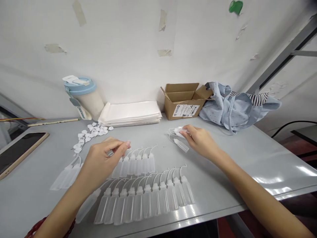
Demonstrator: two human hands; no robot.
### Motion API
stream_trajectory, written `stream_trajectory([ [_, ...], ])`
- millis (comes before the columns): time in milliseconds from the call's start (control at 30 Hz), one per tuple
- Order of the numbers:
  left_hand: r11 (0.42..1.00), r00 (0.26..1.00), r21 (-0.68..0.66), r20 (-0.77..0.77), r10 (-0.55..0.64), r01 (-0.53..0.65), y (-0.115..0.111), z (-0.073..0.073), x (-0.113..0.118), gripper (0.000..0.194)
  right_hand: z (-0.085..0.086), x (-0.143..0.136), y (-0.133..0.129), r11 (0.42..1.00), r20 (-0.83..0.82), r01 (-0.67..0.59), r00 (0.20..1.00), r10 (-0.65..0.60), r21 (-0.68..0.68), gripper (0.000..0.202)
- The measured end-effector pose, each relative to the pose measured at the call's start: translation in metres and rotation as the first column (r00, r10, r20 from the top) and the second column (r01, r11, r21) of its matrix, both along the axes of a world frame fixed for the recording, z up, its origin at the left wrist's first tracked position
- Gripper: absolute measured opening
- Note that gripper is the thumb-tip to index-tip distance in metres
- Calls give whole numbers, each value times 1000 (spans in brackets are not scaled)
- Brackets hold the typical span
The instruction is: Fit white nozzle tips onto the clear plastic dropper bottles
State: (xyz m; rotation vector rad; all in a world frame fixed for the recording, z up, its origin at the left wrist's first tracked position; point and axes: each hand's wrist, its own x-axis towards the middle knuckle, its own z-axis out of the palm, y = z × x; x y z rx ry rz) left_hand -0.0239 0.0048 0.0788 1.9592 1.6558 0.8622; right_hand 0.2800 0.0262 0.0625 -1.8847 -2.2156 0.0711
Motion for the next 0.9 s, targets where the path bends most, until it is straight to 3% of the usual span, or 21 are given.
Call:
stream_trajectory([
  [333,998,997,-23,-51,57,-58,6,0,-3,37,0,8,4,987,41,-16,999,23,-161,30],
  [567,994,994,-27,-24,103,-104,9,3,-11,39,4,13,4,986,59,7,998,3,-166,25],
  [767,989,989,-18,-32,145,-145,9,4,-14,42,8,10,-3,973,-82,-137,989,124,-184,26],
  [900,982,981,24,-38,188,-187,13,3,-19,42,5,10,-3,968,-79,-154,987,141,-200,23],
])
